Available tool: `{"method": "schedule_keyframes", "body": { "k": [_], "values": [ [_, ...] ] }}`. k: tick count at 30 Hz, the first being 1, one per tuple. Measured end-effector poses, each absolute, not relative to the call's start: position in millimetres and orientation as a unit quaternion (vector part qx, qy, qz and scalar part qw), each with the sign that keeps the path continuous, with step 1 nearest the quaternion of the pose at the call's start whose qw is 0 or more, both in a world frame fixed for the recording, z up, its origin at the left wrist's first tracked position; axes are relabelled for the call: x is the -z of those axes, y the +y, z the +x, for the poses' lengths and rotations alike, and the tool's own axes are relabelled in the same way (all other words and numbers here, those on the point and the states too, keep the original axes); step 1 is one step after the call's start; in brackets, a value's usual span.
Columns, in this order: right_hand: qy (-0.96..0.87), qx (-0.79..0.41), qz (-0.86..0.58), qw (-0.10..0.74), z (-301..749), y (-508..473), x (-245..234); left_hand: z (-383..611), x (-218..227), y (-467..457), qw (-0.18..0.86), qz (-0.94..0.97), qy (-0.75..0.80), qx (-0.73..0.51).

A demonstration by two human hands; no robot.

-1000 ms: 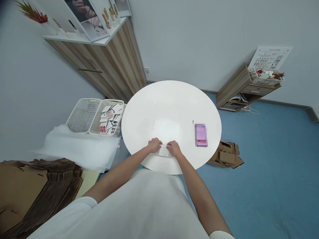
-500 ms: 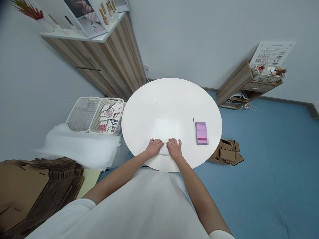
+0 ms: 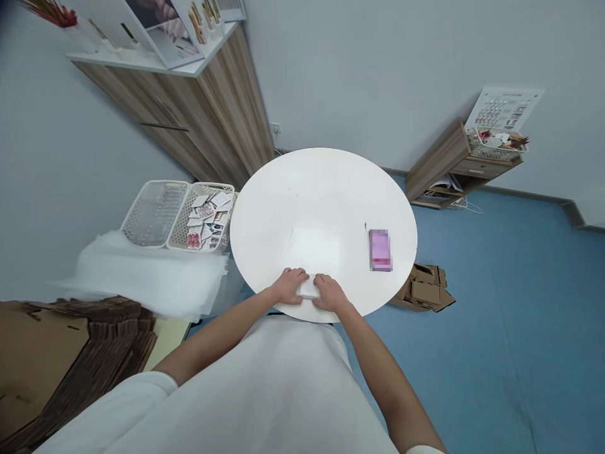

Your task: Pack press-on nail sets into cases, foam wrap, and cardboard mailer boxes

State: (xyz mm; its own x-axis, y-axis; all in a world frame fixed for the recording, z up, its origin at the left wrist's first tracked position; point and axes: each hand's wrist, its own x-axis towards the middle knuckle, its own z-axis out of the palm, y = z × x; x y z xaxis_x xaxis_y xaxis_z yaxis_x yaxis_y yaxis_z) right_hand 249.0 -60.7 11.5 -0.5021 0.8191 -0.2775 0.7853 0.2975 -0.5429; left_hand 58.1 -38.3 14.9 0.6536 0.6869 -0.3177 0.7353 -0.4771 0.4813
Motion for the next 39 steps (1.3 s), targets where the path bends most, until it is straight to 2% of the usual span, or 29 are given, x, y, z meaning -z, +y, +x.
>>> {"method": "schedule_keyframes", "body": {
  "k": [6, 10, 15, 19, 25, 29, 31, 36, 39],
  "values": [
    [-0.726, -0.429, -0.537, 0.039, 253, -65, -24, 51, -18, -38, 0.382, 0.817, 0.430, 0.040],
    [-0.693, -0.449, -0.559, 0.080, 254, -44, -26, 52, -22, -24, 0.385, 0.789, 0.476, 0.052],
    [-0.642, -0.463, -0.608, 0.064, 259, -21, -16, 44, -23, -3, 0.397, 0.761, 0.511, 0.034],
    [-0.614, -0.441, -0.647, 0.101, 262, -19, -3, 36, -14, 7, 0.423, 0.703, 0.571, -0.028],
    [-0.585, -0.400, -0.695, 0.119, 261, -22, 6, 32, -2, 10, 0.403, 0.650, 0.643, -0.035],
    [-0.554, -0.341, -0.745, 0.145, 269, -31, 11, 35, -6, -1, 0.315, 0.652, 0.683, -0.097],
    [-0.531, -0.301, -0.771, 0.182, 274, -43, 17, 42, -11, -10, 0.253, 0.714, 0.643, -0.114],
    [-0.389, -0.312, -0.805, 0.320, 264, -89, 38, 60, -15, -33, 0.243, 0.865, 0.437, -0.030],
    [-0.370, -0.366, -0.797, 0.306, 244, -107, 46, 63, -8, -42, 0.228, 0.877, 0.423, 0.003]
  ]
}}
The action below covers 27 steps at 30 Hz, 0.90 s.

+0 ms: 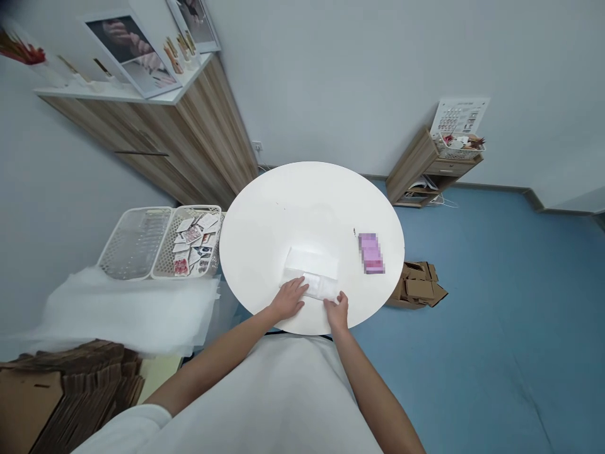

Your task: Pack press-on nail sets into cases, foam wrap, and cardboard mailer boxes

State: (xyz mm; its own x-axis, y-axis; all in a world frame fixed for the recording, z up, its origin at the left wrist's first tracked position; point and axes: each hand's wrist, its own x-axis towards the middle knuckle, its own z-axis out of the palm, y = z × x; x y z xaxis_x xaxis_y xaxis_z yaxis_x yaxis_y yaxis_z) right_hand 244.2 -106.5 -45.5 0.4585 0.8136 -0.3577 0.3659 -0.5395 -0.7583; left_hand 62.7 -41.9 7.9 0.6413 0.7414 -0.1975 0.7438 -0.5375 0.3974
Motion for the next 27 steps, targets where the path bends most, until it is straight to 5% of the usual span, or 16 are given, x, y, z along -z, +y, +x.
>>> {"method": "schedule_keyframes", "body": {
  "k": [9, 27],
  "values": [
    [-0.242, -0.441, -0.794, 0.343, 232, -79, 24, 55, 3, -48, 0.218, 0.886, 0.410, 0.016],
    [-0.516, -0.406, -0.712, 0.248, 204, -83, 7, 45, 5, -72, 0.211, 0.923, 0.321, -0.009]
  ]
}}
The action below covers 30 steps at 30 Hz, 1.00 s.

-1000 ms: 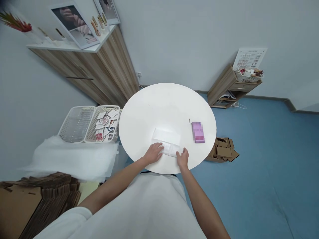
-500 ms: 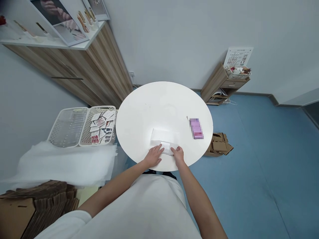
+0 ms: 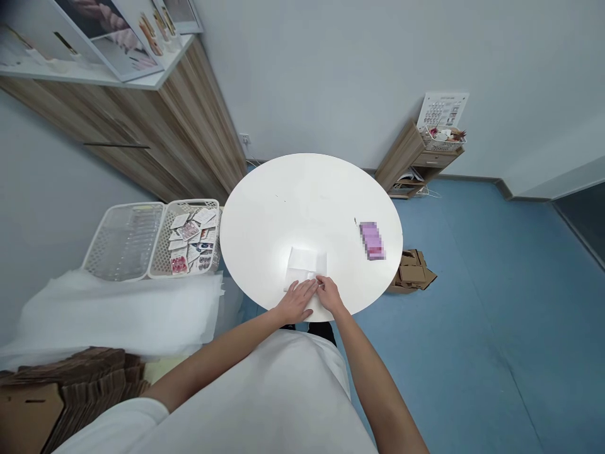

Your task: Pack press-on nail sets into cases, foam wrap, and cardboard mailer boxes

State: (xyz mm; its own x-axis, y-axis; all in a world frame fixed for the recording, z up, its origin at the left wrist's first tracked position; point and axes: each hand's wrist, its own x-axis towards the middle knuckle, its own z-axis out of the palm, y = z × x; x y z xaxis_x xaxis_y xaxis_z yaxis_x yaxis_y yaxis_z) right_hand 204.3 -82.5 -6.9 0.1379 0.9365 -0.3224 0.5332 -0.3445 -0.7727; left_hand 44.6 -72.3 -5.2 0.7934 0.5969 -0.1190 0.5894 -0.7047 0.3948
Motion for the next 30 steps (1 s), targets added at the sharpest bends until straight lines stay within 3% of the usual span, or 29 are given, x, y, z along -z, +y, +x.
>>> {"method": "schedule_keyframes", "body": {
  "k": [7, 12, 16, 18, 25, 30],
  "values": [
    [-0.682, -0.206, -0.694, 0.099, 216, -90, 2, 39, 8, -68, 0.206, 0.924, 0.323, -0.002],
    [-0.727, -0.167, -0.665, 0.029, 203, -98, 14, 33, 8, -76, 0.271, 0.860, 0.430, -0.039],
    [-0.722, -0.156, -0.673, 0.041, 195, -96, 21, 28, 11, -80, 0.371, 0.630, 0.677, -0.086],
    [-0.721, -0.160, -0.672, 0.056, 192, -93, 23, 26, 13, -77, 0.432, 0.522, 0.725, -0.123],
    [-0.735, -0.209, -0.639, 0.088, 179, -87, 18, 23, 17, -56, 0.521, 0.278, 0.765, -0.257],
    [-0.715, -0.244, -0.643, 0.129, 166, -85, 17, 19, 22, -51, 0.554, 0.379, 0.683, -0.287]
  ]
}}
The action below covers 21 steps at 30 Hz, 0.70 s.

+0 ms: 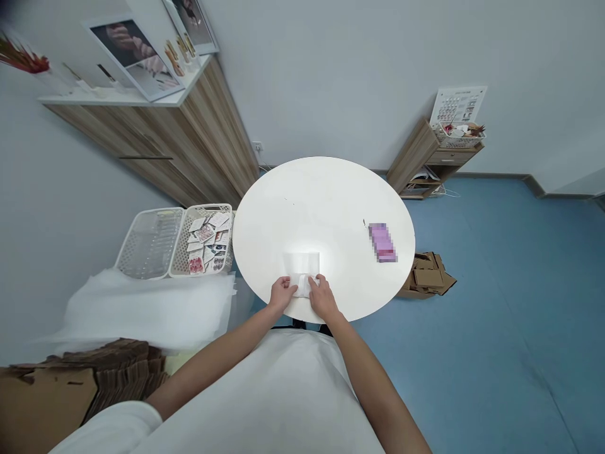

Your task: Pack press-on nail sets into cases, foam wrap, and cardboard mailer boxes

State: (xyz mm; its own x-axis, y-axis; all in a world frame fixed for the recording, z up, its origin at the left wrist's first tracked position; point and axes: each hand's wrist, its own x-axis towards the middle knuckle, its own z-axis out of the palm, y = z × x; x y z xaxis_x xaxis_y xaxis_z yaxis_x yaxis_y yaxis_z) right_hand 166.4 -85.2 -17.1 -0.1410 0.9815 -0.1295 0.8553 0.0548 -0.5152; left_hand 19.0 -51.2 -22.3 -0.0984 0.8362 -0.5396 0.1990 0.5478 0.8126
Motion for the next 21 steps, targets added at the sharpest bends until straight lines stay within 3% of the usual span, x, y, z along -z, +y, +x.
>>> {"method": "schedule_keyframes", "body": {
  "k": [5, 12, 21],
  "values": [
    [-0.660, -0.339, -0.647, 0.175, 162, -76, 21, 31, 18, -56, 0.503, 0.576, 0.606, -0.219],
    [-0.515, -0.476, -0.662, 0.263, 171, -65, 18, 41, 7, -70, 0.439, 0.714, 0.527, -0.143],
    [-0.547, -0.386, -0.706, 0.232, 162, -60, 20, 18, -5, -68, 0.450, 0.740, 0.480, -0.142]
  ]
}}
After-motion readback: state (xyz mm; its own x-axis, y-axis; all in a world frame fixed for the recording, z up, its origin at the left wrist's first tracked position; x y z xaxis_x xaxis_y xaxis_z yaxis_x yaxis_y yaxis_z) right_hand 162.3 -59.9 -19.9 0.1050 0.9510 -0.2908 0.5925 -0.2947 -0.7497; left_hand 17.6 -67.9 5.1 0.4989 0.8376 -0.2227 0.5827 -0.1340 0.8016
